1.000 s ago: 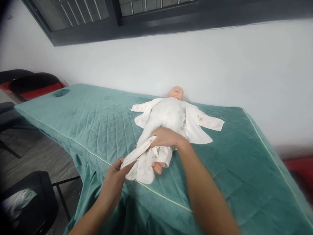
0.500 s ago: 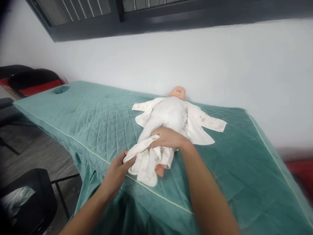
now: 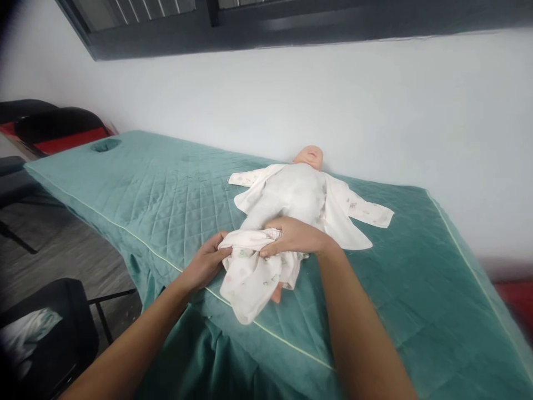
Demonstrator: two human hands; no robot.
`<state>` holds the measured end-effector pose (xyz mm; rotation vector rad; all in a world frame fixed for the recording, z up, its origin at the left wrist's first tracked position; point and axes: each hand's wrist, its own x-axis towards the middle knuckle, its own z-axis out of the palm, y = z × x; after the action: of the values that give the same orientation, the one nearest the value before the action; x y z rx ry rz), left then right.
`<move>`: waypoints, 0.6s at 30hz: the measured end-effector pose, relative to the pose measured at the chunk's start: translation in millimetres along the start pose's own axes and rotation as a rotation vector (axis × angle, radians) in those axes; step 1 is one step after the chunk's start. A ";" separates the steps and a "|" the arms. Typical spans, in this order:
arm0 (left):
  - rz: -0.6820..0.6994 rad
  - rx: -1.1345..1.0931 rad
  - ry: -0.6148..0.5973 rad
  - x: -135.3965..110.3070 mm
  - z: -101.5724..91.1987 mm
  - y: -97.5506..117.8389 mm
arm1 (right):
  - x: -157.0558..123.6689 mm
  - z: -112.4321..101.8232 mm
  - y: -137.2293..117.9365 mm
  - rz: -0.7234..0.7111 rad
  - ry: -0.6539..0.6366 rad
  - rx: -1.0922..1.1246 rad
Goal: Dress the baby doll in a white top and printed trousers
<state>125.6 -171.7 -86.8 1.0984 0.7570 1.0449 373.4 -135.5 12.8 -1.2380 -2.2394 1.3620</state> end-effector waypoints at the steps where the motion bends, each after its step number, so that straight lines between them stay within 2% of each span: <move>1: -0.014 0.007 -0.014 -2.6 1.5 1.8 | 0.0 0.2 -1.1 0.006 0.003 -0.004; 6: -0.065 -0.018 -0.033 -15.6 10.5 9.7 | 2.4 2.4 -2.4 0.001 0.031 -0.052; 10: -0.069 -0.004 -0.001 -19.9 15.5 12.4 | 3.1 3.1 0.5 -0.047 0.057 0.022; 15: -0.056 0.244 0.001 -19.0 27.8 19.4 | -0.2 3.3 -1.5 -0.102 0.081 0.102; 18: -0.028 0.383 0.047 -15.6 40.3 23.7 | -1.2 5.5 -4.2 -0.131 0.059 0.125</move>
<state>149.4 -197.4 -52.1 1.3862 1.0357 0.9250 368.7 -140.6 13.5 -1.0569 -2.1200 1.3750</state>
